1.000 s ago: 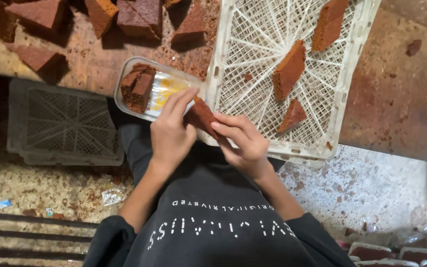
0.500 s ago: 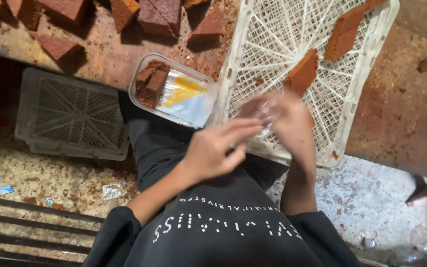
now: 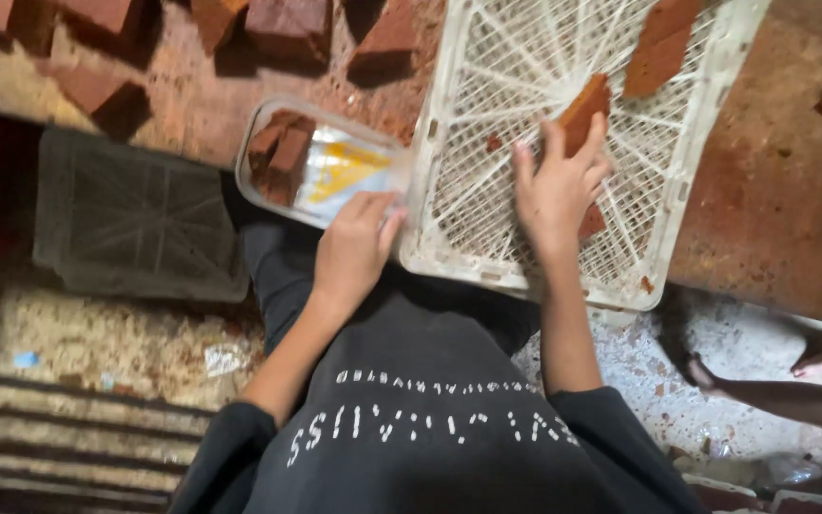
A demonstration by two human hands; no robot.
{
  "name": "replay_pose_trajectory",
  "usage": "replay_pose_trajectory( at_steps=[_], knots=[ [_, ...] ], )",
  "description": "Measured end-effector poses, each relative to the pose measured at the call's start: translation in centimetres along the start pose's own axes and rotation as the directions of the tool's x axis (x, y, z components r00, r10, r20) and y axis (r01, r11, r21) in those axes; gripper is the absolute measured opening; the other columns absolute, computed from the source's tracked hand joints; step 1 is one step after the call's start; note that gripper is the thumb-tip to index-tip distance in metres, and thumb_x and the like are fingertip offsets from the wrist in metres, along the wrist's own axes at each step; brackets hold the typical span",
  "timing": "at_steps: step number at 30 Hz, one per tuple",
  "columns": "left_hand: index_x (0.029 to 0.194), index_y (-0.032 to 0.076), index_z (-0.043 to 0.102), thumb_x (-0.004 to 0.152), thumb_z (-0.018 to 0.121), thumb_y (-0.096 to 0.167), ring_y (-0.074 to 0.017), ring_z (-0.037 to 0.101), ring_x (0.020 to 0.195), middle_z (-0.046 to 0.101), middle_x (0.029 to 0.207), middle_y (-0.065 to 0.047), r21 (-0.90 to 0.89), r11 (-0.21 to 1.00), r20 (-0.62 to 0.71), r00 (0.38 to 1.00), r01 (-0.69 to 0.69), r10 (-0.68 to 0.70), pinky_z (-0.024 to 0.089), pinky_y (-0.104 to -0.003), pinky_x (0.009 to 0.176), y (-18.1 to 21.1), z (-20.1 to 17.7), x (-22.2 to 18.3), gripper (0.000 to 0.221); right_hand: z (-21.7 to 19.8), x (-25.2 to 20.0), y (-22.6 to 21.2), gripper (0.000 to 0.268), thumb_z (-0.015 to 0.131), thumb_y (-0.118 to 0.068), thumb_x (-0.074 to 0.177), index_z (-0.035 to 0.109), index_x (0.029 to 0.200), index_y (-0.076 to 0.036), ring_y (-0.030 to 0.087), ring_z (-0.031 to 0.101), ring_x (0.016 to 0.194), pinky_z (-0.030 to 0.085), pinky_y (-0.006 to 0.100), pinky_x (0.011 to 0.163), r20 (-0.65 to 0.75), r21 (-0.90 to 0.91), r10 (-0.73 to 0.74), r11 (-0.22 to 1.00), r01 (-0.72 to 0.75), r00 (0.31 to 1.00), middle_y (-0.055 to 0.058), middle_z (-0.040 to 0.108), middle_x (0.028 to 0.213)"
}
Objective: Sorting and packing pieces of brown bread from a plastic tray into a container.
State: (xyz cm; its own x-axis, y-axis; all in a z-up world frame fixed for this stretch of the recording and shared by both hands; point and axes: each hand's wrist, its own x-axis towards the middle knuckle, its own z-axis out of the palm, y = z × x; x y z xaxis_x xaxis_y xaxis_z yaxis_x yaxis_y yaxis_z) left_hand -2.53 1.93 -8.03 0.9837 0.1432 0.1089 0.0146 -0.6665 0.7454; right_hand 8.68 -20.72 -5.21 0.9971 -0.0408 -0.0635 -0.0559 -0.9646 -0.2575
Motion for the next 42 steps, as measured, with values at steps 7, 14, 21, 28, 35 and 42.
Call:
replay_pose_trajectory(
  at_steps=[7, 14, 21, 28, 35, 42],
  knots=[
    [0.082, 0.012, 0.059, 0.093, 0.079, 0.041, -0.0292, 0.067, 0.07, 0.058, 0.07, -0.008, 0.121, 0.989, -0.191, 0.975, -0.09, 0.112, 0.055, -0.036, 0.065, -2.4, 1.9, 0.4, 0.037, 3.9, 3.4, 6.8, 0.04, 0.089, -0.025, 0.084, 0.058, 0.106, -0.011, 0.051, 0.047, 0.121, 0.043, 0.06, 0.102, -0.295, 0.106, -0.175, 0.971, 0.214, 0.939, 0.018, 0.037, 0.135],
    [0.072, 0.009, 0.053, 0.091, 0.078, 0.036, -0.0303, 0.065, 0.063, 0.052, 0.061, -0.009, 0.011, 0.99, -0.222, 0.965, -0.143, 0.142, 0.053, -0.036, 0.057, -2.0, 2.3, 1.1, 0.041, -3.7, 0.5, 1.8, 0.067, 0.091, -0.02, 0.084, 0.046, 0.133, -0.025, 0.038, 0.074, 0.096, 0.057, 0.045, 0.083, -0.382, 0.219, 0.023, 0.973, 0.066, 0.924, 0.016, 0.075, 0.102],
    [0.071, 0.02, 0.049, 0.107, 0.047, 0.041, -0.0293, 0.066, 0.065, 0.055, 0.061, -0.004, 0.167, 0.986, -0.189, 0.98, -0.024, 0.056, 0.051, -0.04, 0.061, -2.1, 3.5, 1.6, 0.041, -2.6, 0.9, 0.2, 0.057, 0.093, -0.014, 0.084, 0.058, 0.128, -0.003, 0.044, 0.072, 0.084, 0.058, 0.049, 0.066, -0.182, 0.389, -0.261, 0.866, 0.313, 0.948, 0.027, 0.072, 0.095],
    [0.094, 0.016, 0.049, 0.084, 0.056, 0.018, -0.0372, 0.066, 0.086, 0.062, 0.088, -0.011, -0.07, 0.982, -0.107, 0.978, 0.173, -0.18, 0.05, -0.047, 0.076, 0.3, 1.3, 1.6, 0.013, -0.1, 5.3, 2.0, 0.049, 0.081, -0.031, 0.085, 0.056, 0.123, -0.014, 0.015, 0.065, 0.072, 0.055, 0.023, 0.058, 0.36, 0.917, 0.093, 0.15, -0.371, 0.928, 0.004, 0.062, 0.107],
    [0.09, 0.022, 0.054, 0.086, 0.064, 0.01, -0.0273, 0.072, 0.092, 0.068, 0.095, 0.001, 0.03, 0.987, 0.006, 0.987, 0.159, -0.16, 0.059, -0.041, 0.076, 0.5, -0.4, 1.9, 0.017, 0.3, 6.1, 3.8, 0.038, 0.078, -0.018, 0.096, 0.053, 0.124, -0.014, 0.028, 0.069, 0.058, 0.06, 0.03, 0.043, 0.069, 0.996, 0.16, 0.038, -0.076, 0.985, 0.014, 0.054, 0.107],
    [0.116, 0.024, 0.07, 0.084, 0.056, 0.003, -0.0271, 0.071, 0.108, 0.07, 0.121, 0.001, -0.002, 0.992, 0.069, 0.989, 0.129, -0.128, 0.06, -0.042, 0.084, -0.5, 0.1, 1.7, 0.041, -2.6, 6.6, 6.1, 0.026, 0.073, -0.028, 0.096, 0.065, 0.118, -0.016, 0.031, 0.074, 0.064, 0.068, 0.038, 0.058, 0.084, 0.967, 0.213, -0.254, -0.028, 0.973, 0.019, 0.068, 0.103]
  ],
)
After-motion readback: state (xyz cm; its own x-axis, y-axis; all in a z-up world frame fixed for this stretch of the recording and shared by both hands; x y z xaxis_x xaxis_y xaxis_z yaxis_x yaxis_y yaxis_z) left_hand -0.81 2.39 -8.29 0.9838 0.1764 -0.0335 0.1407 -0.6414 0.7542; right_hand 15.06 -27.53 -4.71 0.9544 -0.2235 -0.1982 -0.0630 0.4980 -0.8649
